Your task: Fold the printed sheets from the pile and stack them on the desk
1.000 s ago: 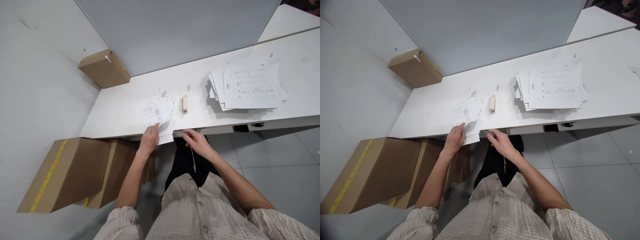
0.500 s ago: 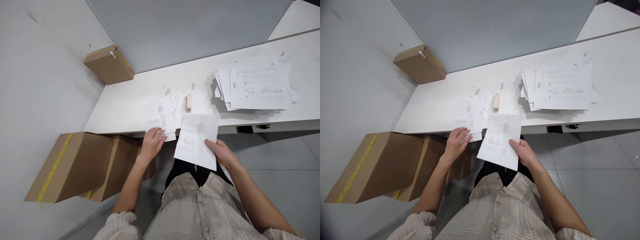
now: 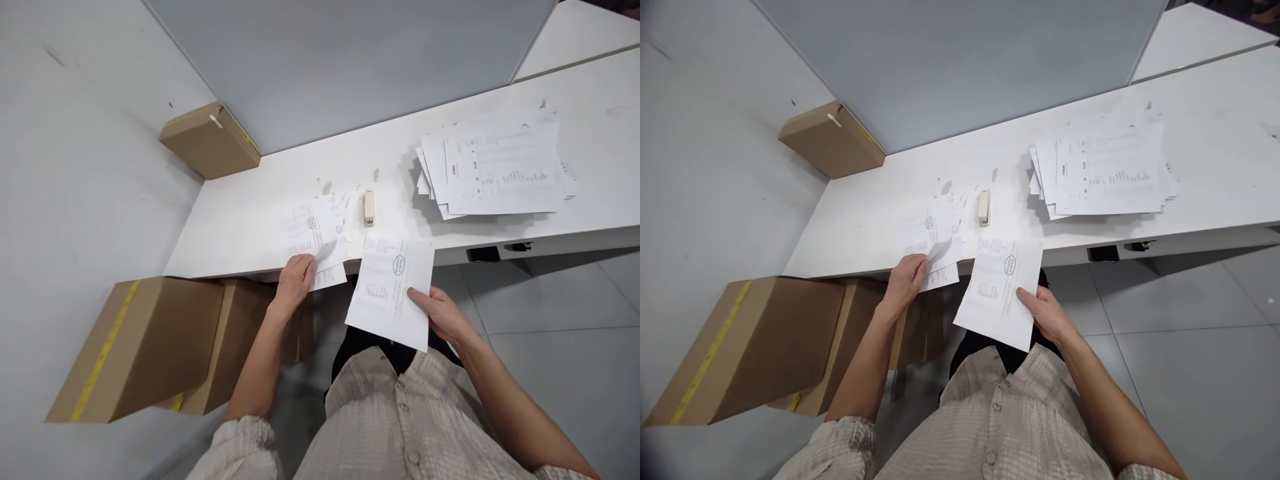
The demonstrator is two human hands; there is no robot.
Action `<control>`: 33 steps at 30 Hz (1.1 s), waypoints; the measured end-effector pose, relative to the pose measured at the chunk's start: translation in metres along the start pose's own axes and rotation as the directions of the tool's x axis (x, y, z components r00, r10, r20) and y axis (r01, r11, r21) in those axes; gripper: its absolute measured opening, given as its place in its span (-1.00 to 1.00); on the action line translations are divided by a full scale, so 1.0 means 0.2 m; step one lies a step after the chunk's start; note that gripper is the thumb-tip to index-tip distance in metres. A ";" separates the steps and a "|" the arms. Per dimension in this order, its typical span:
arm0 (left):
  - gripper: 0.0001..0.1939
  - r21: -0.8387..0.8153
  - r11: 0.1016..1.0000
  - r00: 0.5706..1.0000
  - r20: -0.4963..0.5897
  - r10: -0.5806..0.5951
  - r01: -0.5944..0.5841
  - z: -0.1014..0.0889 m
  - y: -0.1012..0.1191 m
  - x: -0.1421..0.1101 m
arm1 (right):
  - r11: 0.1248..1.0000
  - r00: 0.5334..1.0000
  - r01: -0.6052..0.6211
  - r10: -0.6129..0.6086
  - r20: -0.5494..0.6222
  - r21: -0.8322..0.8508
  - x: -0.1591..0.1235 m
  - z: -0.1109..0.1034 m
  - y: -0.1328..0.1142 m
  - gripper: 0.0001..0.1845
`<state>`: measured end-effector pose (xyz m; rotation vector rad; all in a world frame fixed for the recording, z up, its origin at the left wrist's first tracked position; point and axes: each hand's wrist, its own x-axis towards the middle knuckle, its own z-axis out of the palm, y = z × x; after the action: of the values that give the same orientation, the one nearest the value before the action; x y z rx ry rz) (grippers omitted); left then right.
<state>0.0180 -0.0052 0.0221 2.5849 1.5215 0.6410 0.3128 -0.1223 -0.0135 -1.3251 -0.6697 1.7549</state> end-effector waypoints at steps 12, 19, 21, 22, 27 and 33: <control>-0.81 -0.148 0.830 0.841 -0.032 0.539 -0.538 0.01 0.52 -0.19 | 0.989 0.999 -0.004 0.010 -0.039 0.148 0.05 0.05 -0.02 -0.47; -0.78 -0.314 0.888 0.922 0.082 0.379 -0.337 0.08 0.51 -0.21 | 0.991 0.986 0.123 -0.116 -0.116 0.051 0.06 0.03 0.02 -0.61; -0.73 -0.346 0.934 0.990 0.077 0.121 -0.088 0.10 0.47 -0.19 | 0.992 0.986 0.124 -0.119 -0.116 0.032 0.04 0.01 0.02 -0.62; -0.70 -0.382 0.923 0.997 0.077 -0.017 0.045 0.11 0.46 -0.18 | 0.992 0.986 0.127 -0.125 -0.111 0.016 0.03 0.00 0.02 -0.62; -0.51 -0.738 0.609 0.952 0.157 -0.264 0.290 0.09 0.49 -0.05 | 0.949 0.953 0.263 -0.283 -0.106 -0.174 -0.03 -0.01 -0.09 -0.60; -0.70 -0.861 0.506 0.948 -0.195 -0.252 -0.042 -0.03 0.61 0.23 | 0.718 0.743 0.616 -0.666 -0.064 -0.324 0.02 0.01 -0.41 -0.70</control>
<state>0.1345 -0.0279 0.0750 1.6299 0.9627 1.3917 0.3338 -0.0757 0.0497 -1.2047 -1.1536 0.9787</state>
